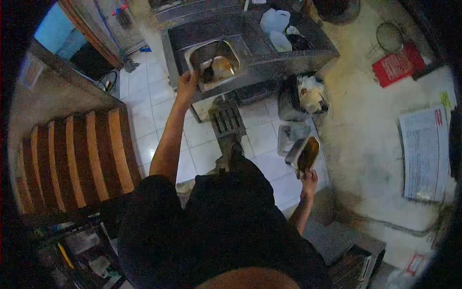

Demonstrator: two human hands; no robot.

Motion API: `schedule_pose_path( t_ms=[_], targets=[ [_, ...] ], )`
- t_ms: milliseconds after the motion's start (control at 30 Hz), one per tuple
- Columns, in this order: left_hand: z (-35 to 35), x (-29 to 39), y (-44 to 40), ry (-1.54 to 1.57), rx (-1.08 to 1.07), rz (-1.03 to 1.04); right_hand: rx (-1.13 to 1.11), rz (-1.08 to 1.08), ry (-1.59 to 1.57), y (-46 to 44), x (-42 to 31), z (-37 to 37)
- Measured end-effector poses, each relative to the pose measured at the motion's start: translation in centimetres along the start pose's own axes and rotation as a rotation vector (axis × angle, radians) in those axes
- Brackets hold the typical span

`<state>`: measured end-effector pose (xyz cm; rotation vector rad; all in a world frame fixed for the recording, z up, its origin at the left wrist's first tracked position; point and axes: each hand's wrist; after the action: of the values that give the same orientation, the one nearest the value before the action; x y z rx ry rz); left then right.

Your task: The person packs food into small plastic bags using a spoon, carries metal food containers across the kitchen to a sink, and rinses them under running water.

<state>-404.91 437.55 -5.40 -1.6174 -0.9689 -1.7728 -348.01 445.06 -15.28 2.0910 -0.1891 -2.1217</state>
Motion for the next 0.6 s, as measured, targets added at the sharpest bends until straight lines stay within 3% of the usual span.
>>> schedule_pose_path(
  t_ms=[100,167,300,400,433,500,567,600],
  targets=[
    [1.3,0.6,-7.7,-0.093,0.104,0.007,-0.188,-0.173,0.171,-9.0,-6.3,9.4],
    [1.5,-0.8,-12.4,-0.256,0.232,-0.002,-0.162,-0.329,0.299,-15.6,-8.2,16.3],
    [0.4,-13.2,-24.9,-0.495,0.295,0.021,-0.393,-0.449,0.491,-27.6,-12.7,30.0],
    [3.3,-13.9,-29.1,-0.633,0.225,-0.098,-0.623,-0.535,0.578,-37.2,-11.1,40.4],
    [3.6,-16.9,-31.1,-0.645,0.114,-0.269,-0.65,-0.518,0.535,-37.4,-11.5,44.1],
    [4.7,-19.2,-32.8,-0.699,-0.029,-0.369,-0.637,-0.772,0.863,-44.5,-4.2,49.2],
    [5.6,-19.4,-33.7,-0.728,-0.121,-0.379,-0.712,-0.695,1.203,-49.2,0.9,53.3],
    [5.9,-19.8,-33.9,-0.735,-0.176,-0.4,-0.781,-0.482,1.031,-51.8,5.0,53.4]
  ],
)
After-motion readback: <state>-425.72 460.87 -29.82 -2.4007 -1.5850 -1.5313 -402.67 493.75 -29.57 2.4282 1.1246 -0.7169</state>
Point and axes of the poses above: each hand's wrist, its own y-axis away from the middle knuckle, its own z-axis out of the palm, x = y × z, and after that the axes turned 9 degrees about -z, right-handed
